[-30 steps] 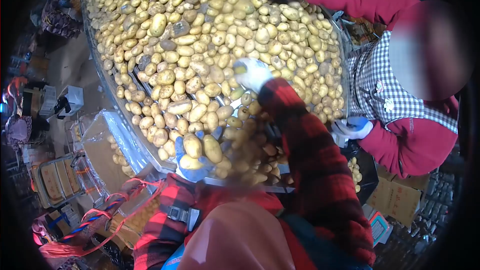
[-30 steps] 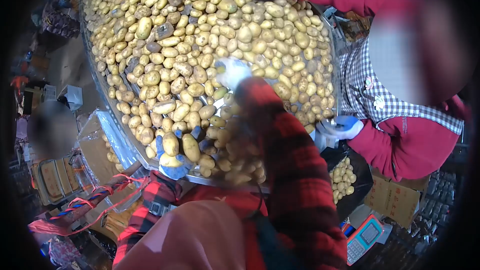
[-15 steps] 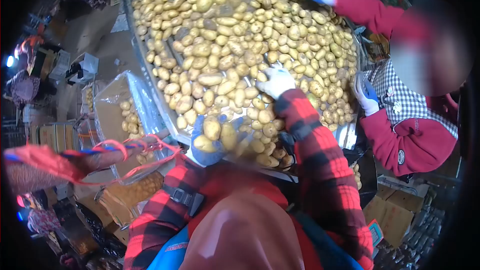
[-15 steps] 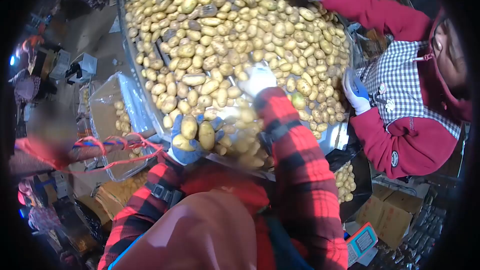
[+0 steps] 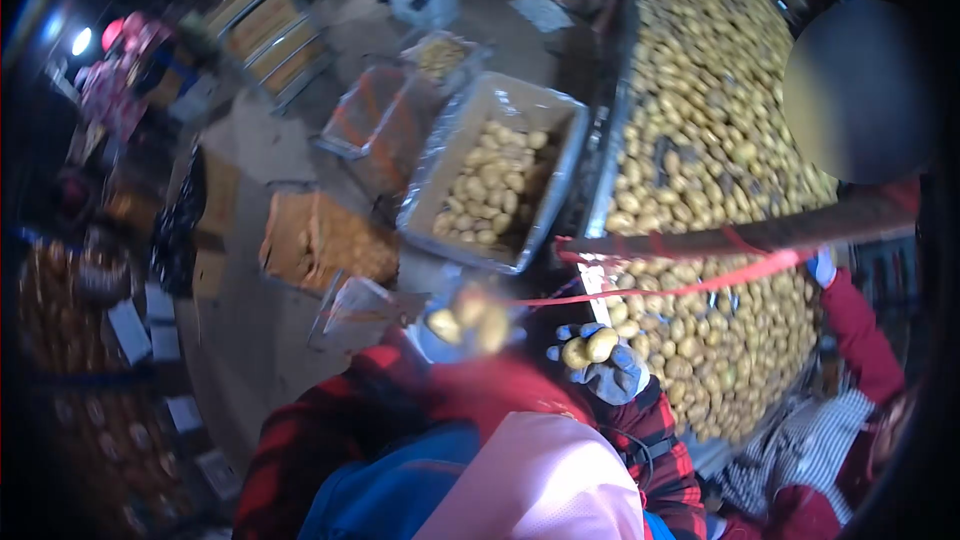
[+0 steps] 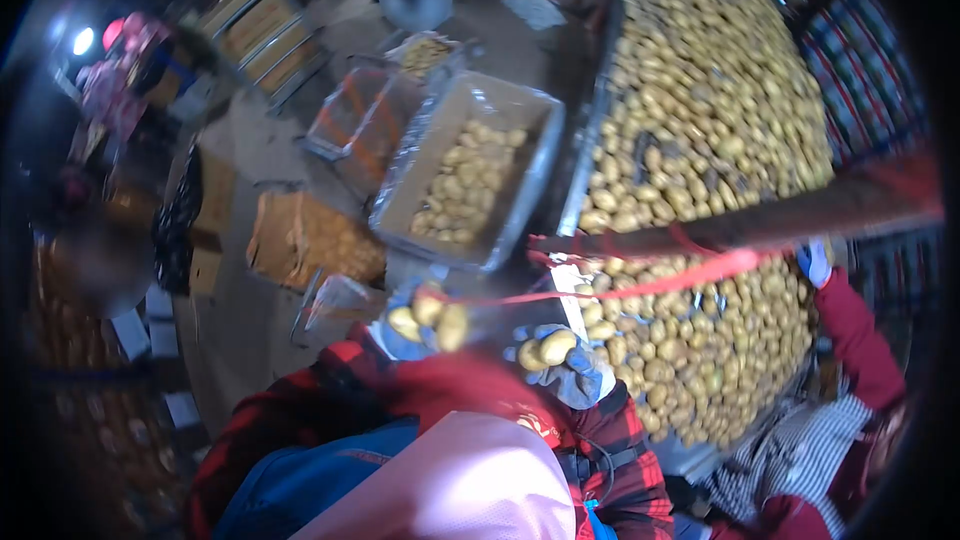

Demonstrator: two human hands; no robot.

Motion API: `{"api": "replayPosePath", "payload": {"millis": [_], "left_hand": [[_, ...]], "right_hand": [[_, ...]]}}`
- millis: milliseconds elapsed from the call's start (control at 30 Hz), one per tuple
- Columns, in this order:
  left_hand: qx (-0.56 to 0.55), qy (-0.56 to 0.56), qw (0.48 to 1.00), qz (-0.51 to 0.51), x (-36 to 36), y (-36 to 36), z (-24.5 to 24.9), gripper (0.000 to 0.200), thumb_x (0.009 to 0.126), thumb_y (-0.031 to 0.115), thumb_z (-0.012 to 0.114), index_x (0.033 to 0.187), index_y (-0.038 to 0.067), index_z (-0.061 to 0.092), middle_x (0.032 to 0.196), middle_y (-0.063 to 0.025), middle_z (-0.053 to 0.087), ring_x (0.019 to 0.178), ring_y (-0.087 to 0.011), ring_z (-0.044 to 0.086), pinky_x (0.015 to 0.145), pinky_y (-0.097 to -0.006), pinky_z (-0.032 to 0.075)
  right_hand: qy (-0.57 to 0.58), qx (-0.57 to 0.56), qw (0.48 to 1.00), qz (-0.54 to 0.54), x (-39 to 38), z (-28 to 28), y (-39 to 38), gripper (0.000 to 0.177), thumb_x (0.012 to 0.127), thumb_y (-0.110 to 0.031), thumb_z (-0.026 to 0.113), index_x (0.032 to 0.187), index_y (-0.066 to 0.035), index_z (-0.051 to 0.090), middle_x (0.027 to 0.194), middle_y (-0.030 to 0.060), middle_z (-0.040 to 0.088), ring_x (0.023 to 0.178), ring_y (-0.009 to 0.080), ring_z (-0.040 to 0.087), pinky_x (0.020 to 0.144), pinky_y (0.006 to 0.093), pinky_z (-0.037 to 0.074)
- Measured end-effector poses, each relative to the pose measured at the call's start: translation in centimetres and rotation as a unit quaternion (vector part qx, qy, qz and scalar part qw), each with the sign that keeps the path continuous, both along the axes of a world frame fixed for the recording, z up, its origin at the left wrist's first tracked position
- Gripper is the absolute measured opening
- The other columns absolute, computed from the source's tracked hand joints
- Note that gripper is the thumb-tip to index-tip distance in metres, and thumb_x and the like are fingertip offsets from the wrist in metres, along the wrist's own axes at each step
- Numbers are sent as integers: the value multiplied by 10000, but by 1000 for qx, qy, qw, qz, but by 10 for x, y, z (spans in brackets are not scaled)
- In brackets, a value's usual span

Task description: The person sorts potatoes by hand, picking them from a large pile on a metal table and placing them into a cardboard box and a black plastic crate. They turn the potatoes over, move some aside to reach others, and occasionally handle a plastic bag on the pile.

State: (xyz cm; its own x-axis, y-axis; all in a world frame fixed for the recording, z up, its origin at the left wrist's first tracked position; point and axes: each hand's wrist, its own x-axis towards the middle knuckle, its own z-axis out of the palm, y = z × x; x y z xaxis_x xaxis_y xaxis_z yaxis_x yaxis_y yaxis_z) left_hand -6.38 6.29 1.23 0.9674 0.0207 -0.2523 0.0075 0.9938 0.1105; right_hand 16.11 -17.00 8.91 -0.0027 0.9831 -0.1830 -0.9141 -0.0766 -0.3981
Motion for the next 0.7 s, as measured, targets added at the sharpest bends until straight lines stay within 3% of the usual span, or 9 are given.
{"api": "replayPosePath", "payload": {"millis": [67, 267, 433, 500, 533, 567, 600, 633, 700], "left_hand": [[167, -358, 896, 204, -29, 37, -16, 280, 941, 358, 642, 935, 80, 677, 953, -186, 673, 887, -347, 627, 964, -503, 463], [-135, -100, 902, 397, -191, 150, 34, 605, 931, 587, 602, 1253, 75, 582, 1227, -199, 551, 1204, -347, 526, 1078, -524, 483], [49, 407, 770, 490, -199, 171, 29, 665, 866, 537, 715, 1300, 62, 549, 1263, -166, 517, 1210, -318, 522, 1031, -450, 520], [202, -210, 920, 261, -191, 159, -73, 824, 831, 536, 751, 1391, 11, 454, 1286, -171, 539, 1247, -361, 518, 1054, -489, 479], [407, -19, 852, 329, -155, 111, -26, 766, 849, 510, 737, 1384, 28, 474, 1284, -150, 554, 1229, -338, 536, 1025, -470, 490], [561, 212, 734, 317, -118, 64, 25, 709, 867, 483, 722, 1376, 45, 493, 1282, -130, 569, 1211, -316, 555, 996, -452, 502], [262, 108, 900, 331, -99, 51, 12, 585, 935, 444, 649, 1358, 59, 526, 1275, -108, 597, 1190, -260, 574, 1000, -409, 497], [-70, -11, 951, 301, -89, 42, -11, 473, 1004, 405, 575, 1339, 73, 558, 1269, -87, 625, 1170, -204, 592, 1004, -367, 493], [55, -10, 921, 386, -93, 29, -29, 493, 1020, 456, 534, 1337, 80, 555, 1340, -86, 597, 1196, -220, 587, 1064, -367, 465]], "right_hand": [[-20, 13, 998, 66, -7, 8, 42, 620, 895, -334, 716, 1373, 12, 526, 1439, 250, 506, 1300, 448, 541, 923, 423, 572], [-85, 48, 965, 245, -46, -10, 146, 352, 1050, -273, 524, 1271, 1, 527, 1324, 182, 566, 1243, 314, 558, 1071, 419, 440], [-53, -20, 976, 212, -101, 5, 213, 389, 986, -201, 647, 1313, -13, 557, 1198, 116, 651, 1120, 236, 641, 998, 428, 521], [-289, -89, 941, 154, -122, 13, 225, 416, 884, -130, 727, 1268, -29, 600, 1142, 132, 670, 1067, 286, 662, 953, 436, 540], [-286, -89, 941, 160, -132, 10, 229, 416, 884, -130, 727, 1268, -29, 600, 1142, 132, 670, 1067, 286, 662, 953, 436, 540], [-570, 29, 814, 109, -141, 6, 232, 469, 825, -136, 751, 1262, -44, 606, 1145, 142, 658, 1070, 319, 649, 956, 453, 528], [-789, 148, 595, 41, -149, 1, 235, 523, 766, -143, 775, 1256, -59, 613, 1148, 152, 646, 1074, 352, 636, 960, 470, 516], [-808, 208, 549, 35, -157, -27, 233, 601, 677, -151, 787, 1249, -83, 616, 1187, 170, 610, 1104, 399, 595, 977, 501, 484], [-856, 221, 465, -56, -170, -20, 215, 642, 683, -160, 793, 1289, -71, 602, 1289, 169, 586, 1181, 407, 569, 1025, 513, 459]]}}
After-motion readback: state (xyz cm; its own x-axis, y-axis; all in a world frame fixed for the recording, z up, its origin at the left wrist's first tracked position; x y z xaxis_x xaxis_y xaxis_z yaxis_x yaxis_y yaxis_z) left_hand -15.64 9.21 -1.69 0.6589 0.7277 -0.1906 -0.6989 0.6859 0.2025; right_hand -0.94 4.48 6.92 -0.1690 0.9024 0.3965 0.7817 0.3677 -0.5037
